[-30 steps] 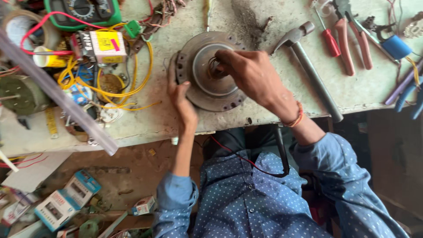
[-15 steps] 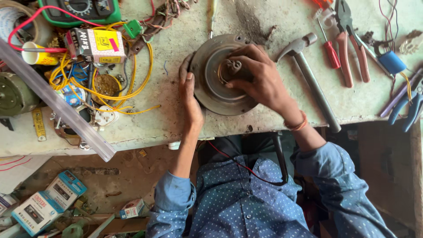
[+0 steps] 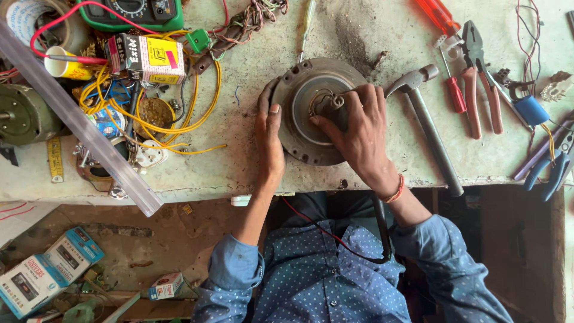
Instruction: The person uses a hammer to strike the edge of a circular motor housing to loosen it. They then use a screwdriver to pry and separate the housing halves, revealing the internal copper windings. The person continues to manipulate the housing and internal components.
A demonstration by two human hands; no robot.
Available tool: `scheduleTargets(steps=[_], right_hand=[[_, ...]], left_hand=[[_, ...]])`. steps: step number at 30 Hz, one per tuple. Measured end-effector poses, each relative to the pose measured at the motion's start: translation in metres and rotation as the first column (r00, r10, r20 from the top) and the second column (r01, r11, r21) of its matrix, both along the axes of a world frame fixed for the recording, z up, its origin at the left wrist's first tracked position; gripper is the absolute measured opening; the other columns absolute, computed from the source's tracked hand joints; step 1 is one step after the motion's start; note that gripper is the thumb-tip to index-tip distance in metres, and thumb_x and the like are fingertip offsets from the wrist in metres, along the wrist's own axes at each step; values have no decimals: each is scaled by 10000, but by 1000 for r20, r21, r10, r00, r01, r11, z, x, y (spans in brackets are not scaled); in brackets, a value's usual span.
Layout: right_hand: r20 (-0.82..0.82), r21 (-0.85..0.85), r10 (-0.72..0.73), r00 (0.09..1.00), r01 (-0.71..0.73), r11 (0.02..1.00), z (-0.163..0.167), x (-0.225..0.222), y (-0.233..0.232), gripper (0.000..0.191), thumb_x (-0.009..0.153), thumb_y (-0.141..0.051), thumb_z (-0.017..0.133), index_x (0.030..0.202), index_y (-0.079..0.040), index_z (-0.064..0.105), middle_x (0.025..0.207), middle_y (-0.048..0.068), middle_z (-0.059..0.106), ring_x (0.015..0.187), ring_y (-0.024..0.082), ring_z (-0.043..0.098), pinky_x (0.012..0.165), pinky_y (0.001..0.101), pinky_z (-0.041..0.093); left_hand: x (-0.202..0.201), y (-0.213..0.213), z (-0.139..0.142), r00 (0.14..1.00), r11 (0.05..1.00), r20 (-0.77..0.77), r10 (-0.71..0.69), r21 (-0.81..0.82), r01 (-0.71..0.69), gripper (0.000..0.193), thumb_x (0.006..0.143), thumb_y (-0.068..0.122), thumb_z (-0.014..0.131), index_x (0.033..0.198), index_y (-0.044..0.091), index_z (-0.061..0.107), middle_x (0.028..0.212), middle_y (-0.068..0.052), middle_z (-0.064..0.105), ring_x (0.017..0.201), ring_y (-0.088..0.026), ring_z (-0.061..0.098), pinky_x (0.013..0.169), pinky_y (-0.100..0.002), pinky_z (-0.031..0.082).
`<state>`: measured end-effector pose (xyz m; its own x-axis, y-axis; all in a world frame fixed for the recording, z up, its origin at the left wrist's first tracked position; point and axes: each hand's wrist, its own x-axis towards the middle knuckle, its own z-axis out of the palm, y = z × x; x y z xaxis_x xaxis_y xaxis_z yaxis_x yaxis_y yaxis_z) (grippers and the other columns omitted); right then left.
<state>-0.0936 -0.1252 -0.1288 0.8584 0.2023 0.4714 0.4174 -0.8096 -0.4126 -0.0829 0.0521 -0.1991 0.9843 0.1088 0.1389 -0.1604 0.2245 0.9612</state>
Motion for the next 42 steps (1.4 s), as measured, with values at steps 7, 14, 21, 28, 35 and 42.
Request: scheduleTargets(steps=[7, 14, 21, 28, 35, 42], right_hand=[[-1, 41, 357, 934, -356, 933, 19, 28, -26, 510, 828, -315, 831, 1199, -13, 656, 1203, 135, 633, 1126, 336, 593, 998, 454, 448], [-49, -37, -137, 989, 135, 990, -2, -1, 3, 551, 786, -363, 943, 1081, 27, 687, 1086, 162, 616, 1065, 355, 582, 948, 476, 424], [-100, 110, 370, 924, -360, 927, 9, 26, -36, 525, 826, -239, 860, 1261, -1, 686, 1299, 124, 648, 1233, 320, 586, 1068, 443, 438], [-90, -31, -58, 994, 55, 998, -8, 4, -6, 558, 797, -386, 938, 1089, 13, 680, 1133, 155, 607, 1101, 345, 571, 972, 457, 457], [-154, 134, 425, 892, -407, 904, 10, 24, -39, 543, 858, -229, 820, 1336, -14, 677, 1383, 122, 633, 1329, 334, 559, 1131, 451, 437], [-41, -33, 108, 993, -109, 993, 7, 15, -15, 576, 770, -390, 921, 1066, 21, 647, 1077, 166, 590, 1040, 348, 549, 926, 488, 446]], left_hand=[[-1, -1, 1, 1000, 1000, -4, 15, 16, -15, 754, 1060, 551, 475, 1559, -11, 417, 1597, -185, 467, 1520, -293, 403, 1292, -420, 254], [-2, 0, 3, 1000, 999, 4, -4, 33, 4, 781, 1057, 571, 480, 1571, -11, 407, 1607, -188, 464, 1526, -293, 403, 1297, -423, 248], [-2, 0, 3, 1000, 999, 15, -10, 32, 10, 787, 1059, 584, 476, 1570, -11, 410, 1606, -188, 466, 1522, -293, 413, 1298, -421, 257], [-2, 0, 5, 1000, 1000, 0, -22, 6, 22, 820, 1036, 594, 513, 1567, -23, 406, 1587, -194, 484, 1499, -297, 434, 1285, -424, 276], [-3, 0, 5, 1000, 999, 12, -21, 30, 20, 821, 1041, 591, 516, 1573, -23, 398, 1603, -192, 468, 1515, -294, 421, 1295, -421, 271], [-2, 1, 0, 1000, 999, -4, -13, 33, 13, 815, 1048, 593, 488, 1581, -15, 393, 1624, -197, 445, 1543, -294, 387, 1307, -429, 235]])
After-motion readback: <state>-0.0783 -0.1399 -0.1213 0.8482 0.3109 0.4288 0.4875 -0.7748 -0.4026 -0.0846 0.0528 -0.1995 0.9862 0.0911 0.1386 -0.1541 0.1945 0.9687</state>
